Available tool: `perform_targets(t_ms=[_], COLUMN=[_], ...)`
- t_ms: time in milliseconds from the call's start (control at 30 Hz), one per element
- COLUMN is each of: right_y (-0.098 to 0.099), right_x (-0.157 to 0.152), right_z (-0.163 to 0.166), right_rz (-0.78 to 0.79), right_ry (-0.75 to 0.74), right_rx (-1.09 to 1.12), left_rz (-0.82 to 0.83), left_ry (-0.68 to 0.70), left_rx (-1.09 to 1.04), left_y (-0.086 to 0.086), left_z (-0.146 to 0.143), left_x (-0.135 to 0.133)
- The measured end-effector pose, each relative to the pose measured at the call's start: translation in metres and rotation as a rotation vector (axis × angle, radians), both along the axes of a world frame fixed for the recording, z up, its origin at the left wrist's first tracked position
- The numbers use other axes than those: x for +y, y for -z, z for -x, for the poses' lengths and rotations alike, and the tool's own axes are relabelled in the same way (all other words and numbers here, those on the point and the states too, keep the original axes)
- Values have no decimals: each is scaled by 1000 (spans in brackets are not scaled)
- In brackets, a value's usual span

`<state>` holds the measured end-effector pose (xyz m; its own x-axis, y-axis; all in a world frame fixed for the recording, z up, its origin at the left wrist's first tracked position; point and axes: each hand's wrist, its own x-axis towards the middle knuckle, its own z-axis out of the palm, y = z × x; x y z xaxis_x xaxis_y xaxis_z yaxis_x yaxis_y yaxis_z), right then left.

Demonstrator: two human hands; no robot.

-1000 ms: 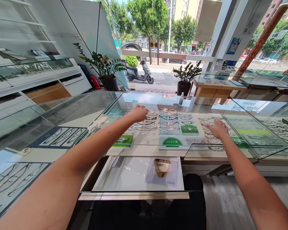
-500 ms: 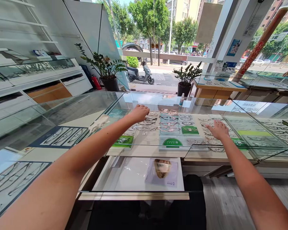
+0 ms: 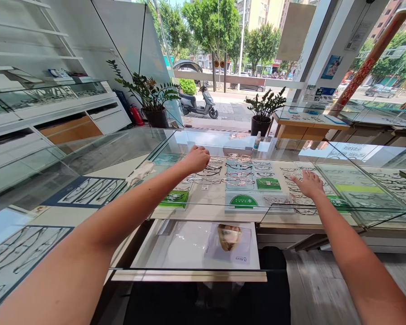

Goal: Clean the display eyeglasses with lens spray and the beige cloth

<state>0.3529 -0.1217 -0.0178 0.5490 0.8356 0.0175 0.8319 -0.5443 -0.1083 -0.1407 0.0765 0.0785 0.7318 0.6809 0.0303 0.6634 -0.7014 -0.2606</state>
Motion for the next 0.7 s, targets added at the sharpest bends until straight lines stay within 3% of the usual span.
perform_targets(t_ms=[133, 233, 333, 433, 533, 600, 700], right_y=[-2, -5, -6, -6, -5, -5, -5], right_x=[-1, -2, -2, -3, -3, -4, -5], right_z=[2, 3, 4, 3, 2, 1, 1], right_rz=[8, 21, 17, 14, 8, 0, -7], right_ry=[-2, 1, 4, 1, 4, 3, 1], right_rx=[2, 5, 3, -4, 0, -2, -6], left_rz=[-29, 180, 498, 912, 1155, 1131, 897], left_ry=[-9, 106, 358, 492, 411, 310, 112], left_rx=[-131, -251, -322, -370, -355, -302, -241], left_y=[-24, -41, -37, -3, 52, 90, 133], left_z=[-8, -14, -16, -15, -15, -17, -20], left_x=[-34, -86, -151, -203, -219, -208, -168])
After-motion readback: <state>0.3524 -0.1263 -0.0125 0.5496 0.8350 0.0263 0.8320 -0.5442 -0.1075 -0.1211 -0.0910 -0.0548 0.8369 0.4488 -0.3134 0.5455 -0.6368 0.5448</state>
